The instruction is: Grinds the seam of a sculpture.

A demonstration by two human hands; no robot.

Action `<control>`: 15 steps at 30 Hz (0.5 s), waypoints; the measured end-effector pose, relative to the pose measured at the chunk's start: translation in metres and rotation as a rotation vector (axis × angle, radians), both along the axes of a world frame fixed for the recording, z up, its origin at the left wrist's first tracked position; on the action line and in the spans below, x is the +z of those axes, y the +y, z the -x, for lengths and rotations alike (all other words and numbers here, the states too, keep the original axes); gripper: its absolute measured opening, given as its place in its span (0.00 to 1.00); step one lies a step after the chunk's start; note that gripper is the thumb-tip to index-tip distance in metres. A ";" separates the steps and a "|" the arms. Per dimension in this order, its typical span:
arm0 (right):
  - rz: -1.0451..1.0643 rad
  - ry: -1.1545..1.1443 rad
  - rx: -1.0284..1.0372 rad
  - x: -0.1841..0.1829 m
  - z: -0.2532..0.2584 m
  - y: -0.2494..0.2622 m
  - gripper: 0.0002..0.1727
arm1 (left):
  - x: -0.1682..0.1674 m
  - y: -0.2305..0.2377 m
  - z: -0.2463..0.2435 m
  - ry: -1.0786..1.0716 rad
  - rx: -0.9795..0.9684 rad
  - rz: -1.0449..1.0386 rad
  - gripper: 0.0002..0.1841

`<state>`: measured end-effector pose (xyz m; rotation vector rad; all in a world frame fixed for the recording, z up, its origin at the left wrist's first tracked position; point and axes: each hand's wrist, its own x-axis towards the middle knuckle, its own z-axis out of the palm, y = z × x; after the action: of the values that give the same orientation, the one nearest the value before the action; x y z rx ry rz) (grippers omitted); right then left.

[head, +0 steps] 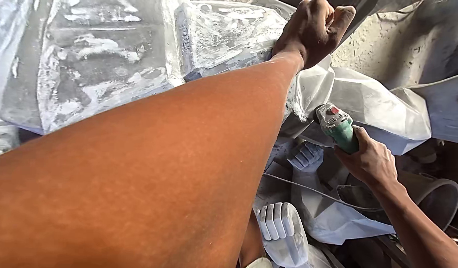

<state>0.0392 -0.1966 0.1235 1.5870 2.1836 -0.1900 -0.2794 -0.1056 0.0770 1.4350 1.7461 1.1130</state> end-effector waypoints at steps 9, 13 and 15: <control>-0.012 -0.004 -0.015 -0.005 0.003 -0.016 0.32 | 0.009 -0.003 -0.001 0.044 -0.060 0.128 0.26; -0.019 -0.005 0.008 -0.010 -0.003 -0.024 0.35 | 0.010 -0.003 -0.001 0.057 -0.084 0.155 0.26; -0.040 0.054 -0.066 -0.014 -0.007 -0.036 0.34 | 0.009 -0.003 0.000 0.066 -0.090 0.163 0.26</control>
<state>0.0459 -0.2321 0.1092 1.6963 2.1900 -0.2131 -0.2797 -0.1088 0.0862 1.4492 1.7559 0.8642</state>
